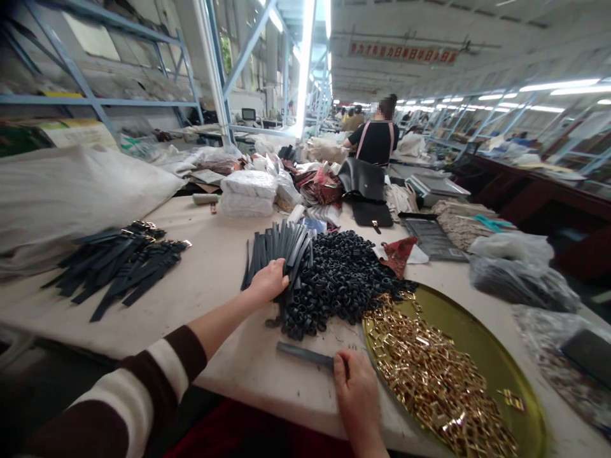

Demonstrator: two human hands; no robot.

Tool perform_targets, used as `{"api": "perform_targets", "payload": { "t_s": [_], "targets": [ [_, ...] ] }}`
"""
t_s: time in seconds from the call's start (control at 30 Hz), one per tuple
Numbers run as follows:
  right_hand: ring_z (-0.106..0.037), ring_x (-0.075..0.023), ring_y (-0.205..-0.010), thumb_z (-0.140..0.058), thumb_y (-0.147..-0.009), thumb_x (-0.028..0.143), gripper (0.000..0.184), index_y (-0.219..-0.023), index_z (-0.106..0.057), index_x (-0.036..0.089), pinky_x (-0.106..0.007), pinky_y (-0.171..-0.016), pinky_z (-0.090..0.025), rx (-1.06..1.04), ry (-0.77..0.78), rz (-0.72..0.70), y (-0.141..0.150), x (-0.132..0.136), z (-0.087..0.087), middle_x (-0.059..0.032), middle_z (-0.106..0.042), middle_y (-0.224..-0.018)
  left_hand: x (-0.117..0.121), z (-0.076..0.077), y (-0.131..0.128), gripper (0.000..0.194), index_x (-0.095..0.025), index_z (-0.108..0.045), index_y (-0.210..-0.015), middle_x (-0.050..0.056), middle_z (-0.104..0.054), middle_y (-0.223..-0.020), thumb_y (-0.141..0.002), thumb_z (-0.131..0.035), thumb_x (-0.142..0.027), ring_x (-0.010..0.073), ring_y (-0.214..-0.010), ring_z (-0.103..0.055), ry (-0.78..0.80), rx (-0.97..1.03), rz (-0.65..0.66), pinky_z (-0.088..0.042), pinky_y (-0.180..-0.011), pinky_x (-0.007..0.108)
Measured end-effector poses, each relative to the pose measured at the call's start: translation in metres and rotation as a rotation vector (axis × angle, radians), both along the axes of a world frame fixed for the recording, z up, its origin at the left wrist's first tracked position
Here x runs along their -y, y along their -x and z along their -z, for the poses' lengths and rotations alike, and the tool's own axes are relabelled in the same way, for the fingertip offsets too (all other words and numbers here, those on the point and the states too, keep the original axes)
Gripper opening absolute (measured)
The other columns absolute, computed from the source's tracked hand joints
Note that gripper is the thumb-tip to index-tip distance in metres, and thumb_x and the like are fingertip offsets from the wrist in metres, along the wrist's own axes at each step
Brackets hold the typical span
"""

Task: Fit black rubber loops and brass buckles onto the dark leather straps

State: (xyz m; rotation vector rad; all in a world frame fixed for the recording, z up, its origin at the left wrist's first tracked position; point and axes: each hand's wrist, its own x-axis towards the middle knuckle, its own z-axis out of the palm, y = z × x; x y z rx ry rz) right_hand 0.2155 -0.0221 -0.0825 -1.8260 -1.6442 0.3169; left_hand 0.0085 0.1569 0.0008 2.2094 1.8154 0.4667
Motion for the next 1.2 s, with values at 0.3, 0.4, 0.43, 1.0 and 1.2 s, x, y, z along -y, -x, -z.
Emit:
{"api": "perform_targets", "payload": {
  "t_s": [0.3,0.4,0.43,1.0,1.2],
  "targets": [
    [-0.051,-0.022,-0.088,-0.044,-0.08,0.043,0.031,-0.097,-0.05,0.017,-0.04,-0.081,-0.04,-0.283,-0.182,0.216,0.0,0.005,-0.013,-0.0091,-0.055,-0.094,0.05,-0.011,0.02,0.035,-0.014,-0.046,-0.113,0.008,-0.054,-0.11,-0.079,-0.038,-0.015,0.0176,-0.103,-0.052,-0.123,0.137,0.113,-0.038,-0.091,0.027],
    [-0.051,-0.0146,-0.065,-0.043,-0.079,0.048,0.039,-0.106,-0.044,0.021,-0.03,-0.06,-0.045,-0.661,-0.065,0.198,0.009,-0.004,-0.031,-0.0034,-0.054,-0.085,0.111,-0.013,0.026,0.03,-0.016,-0.055,-0.099,0.006,-0.059,-0.095,-0.073,-0.04,-0.013,0.0171,-0.088,-0.056,0.162,0.384,0.447,-0.043,-0.081,0.027],
    [-0.049,-0.012,-0.057,-0.045,-0.078,0.049,0.039,-0.105,-0.045,0.021,-0.026,-0.052,-0.043,-0.765,-0.007,0.173,0.013,-0.007,-0.036,-0.0008,-0.053,-0.079,0.128,-0.012,0.026,0.028,-0.017,-0.057,-0.094,0.005,-0.06,-0.091,-0.071,-0.041,-0.012,0.0169,-0.085,-0.056,0.322,0.447,0.49,-0.044,-0.077,0.027],
    [-0.052,-0.0173,-0.072,-0.045,-0.08,0.023,0.014,-0.074,-0.058,0.019,-0.029,-0.066,-0.039,0.373,0.146,-0.188,0.022,-0.069,-0.031,-0.0065,-0.056,-0.082,0.145,0.004,0.002,0.025,-0.012,-0.052,-0.086,0.002,-0.059,-0.074,-0.061,-0.05,-0.017,0.004,-0.047,-0.05,1.239,1.286,-0.089,-0.037,-0.04,0.013],
    [-0.052,-0.0165,-0.068,-0.052,-0.076,0.034,0.019,-0.086,-0.054,0.018,-0.031,-0.066,-0.041,-0.198,0.154,-0.014,0.012,-0.049,-0.04,-0.0032,-0.056,-0.075,0.146,0.007,0.0,0.027,-0.013,-0.053,-0.087,0.002,-0.059,-0.075,-0.06,-0.049,-0.015,0.0054,-0.049,-0.05,1.259,1.278,-0.094,-0.036,-0.041,0.015]
  ]
}}
